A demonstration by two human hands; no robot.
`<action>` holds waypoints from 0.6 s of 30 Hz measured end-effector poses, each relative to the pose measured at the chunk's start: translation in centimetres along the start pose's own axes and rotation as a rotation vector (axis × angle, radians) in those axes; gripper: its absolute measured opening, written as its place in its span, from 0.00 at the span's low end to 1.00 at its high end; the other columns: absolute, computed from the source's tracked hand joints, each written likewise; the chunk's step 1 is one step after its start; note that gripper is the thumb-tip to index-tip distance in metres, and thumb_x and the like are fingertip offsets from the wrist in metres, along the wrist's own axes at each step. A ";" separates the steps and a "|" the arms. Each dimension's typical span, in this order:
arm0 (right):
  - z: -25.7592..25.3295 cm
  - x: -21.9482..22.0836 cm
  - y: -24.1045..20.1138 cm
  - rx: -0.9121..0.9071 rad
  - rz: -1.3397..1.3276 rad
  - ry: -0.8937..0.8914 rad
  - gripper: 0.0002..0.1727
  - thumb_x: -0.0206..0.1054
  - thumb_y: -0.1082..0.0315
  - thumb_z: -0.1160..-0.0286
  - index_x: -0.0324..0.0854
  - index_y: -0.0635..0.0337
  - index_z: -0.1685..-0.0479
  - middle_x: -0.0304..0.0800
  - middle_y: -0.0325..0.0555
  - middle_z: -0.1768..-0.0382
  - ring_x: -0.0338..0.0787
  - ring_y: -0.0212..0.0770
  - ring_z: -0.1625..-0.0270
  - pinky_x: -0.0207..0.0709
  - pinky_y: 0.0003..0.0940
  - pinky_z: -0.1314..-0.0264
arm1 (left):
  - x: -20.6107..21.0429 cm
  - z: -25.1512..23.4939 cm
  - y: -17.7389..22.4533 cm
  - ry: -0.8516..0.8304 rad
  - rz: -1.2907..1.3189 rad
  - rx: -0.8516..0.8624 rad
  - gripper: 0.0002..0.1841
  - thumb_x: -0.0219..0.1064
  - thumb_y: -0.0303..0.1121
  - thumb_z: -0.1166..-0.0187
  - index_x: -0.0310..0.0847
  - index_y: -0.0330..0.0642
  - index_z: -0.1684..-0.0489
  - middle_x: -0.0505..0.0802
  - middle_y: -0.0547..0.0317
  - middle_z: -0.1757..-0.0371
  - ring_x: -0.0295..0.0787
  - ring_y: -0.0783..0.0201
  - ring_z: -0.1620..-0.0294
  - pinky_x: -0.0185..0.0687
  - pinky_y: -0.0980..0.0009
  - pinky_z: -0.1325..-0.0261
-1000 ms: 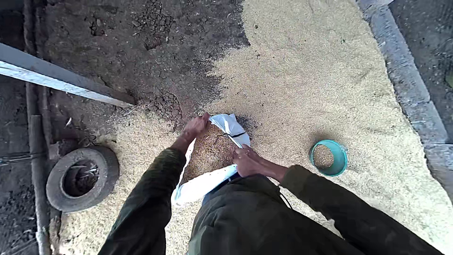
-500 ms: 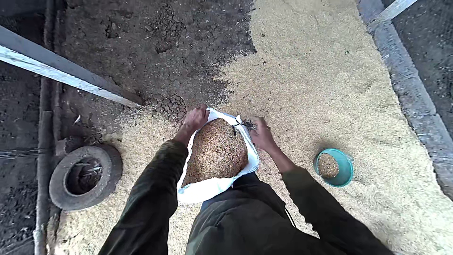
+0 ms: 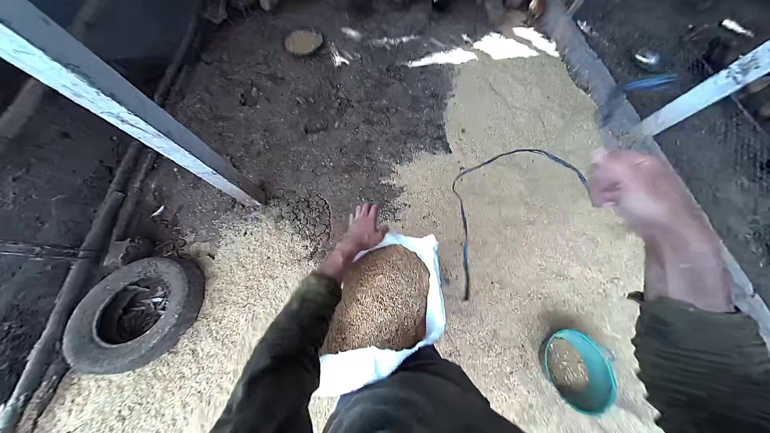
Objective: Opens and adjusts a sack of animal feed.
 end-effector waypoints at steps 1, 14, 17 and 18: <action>0.7 2.5 -1.8 0.023 0.083 -0.151 0.22 0.49 0.58 0.07 0.79 0.64 0.66 0.75 0.38 0.76 0.79 0.33 0.72 0.80 0.35 0.60 | -1.5 1.2 3.6 0.073 0.115 0.110 0.40 0.70 0.44 0.25 0.62 0.38 0.12 0.69 0.31 0.14 0.60 0.32 0.13 0.57 0.30 0.18; -1.3 17.0 0.2 -0.313 -0.030 -0.451 0.48 0.64 0.38 0.28 0.64 0.67 0.15 0.79 0.60 0.25 0.81 0.46 0.24 0.77 0.43 0.23 | -13.3 30.8 -3.7 1.197 1.393 0.083 0.26 0.31 0.45 0.07 0.77 0.62 0.68 0.80 0.82 0.87 0.75 0.82 0.86 0.73 0.83 0.80; 1.8 20.2 13.6 0.161 0.036 -0.490 0.52 0.73 0.53 0.29 0.48 0.63 0.06 0.61 0.69 0.13 0.70 0.62 0.15 0.71 0.59 0.18 | -12.0 46.3 -14.4 1.798 1.264 -0.155 0.28 0.29 0.41 0.06 0.72 0.61 0.77 0.72 0.81 0.92 0.67 0.80 0.91 0.67 0.81 0.84; 3.4 21.7 17.4 0.239 0.026 -0.479 0.53 0.75 0.55 0.29 0.47 0.62 0.06 0.62 0.70 0.14 0.72 0.64 0.17 0.73 0.61 0.21 | -10.0 50.1 -16.1 1.931 1.196 -0.293 0.25 0.30 0.39 0.05 0.69 0.58 0.75 0.70 0.80 0.92 0.66 0.79 0.92 0.66 0.80 0.85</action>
Point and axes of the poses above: each hand's wrist, its own z-axis away from the middle knuckle, its own x-axis out of the palm, y = z × x, the point moved 5 cm from there along -z, towards the middle knuckle
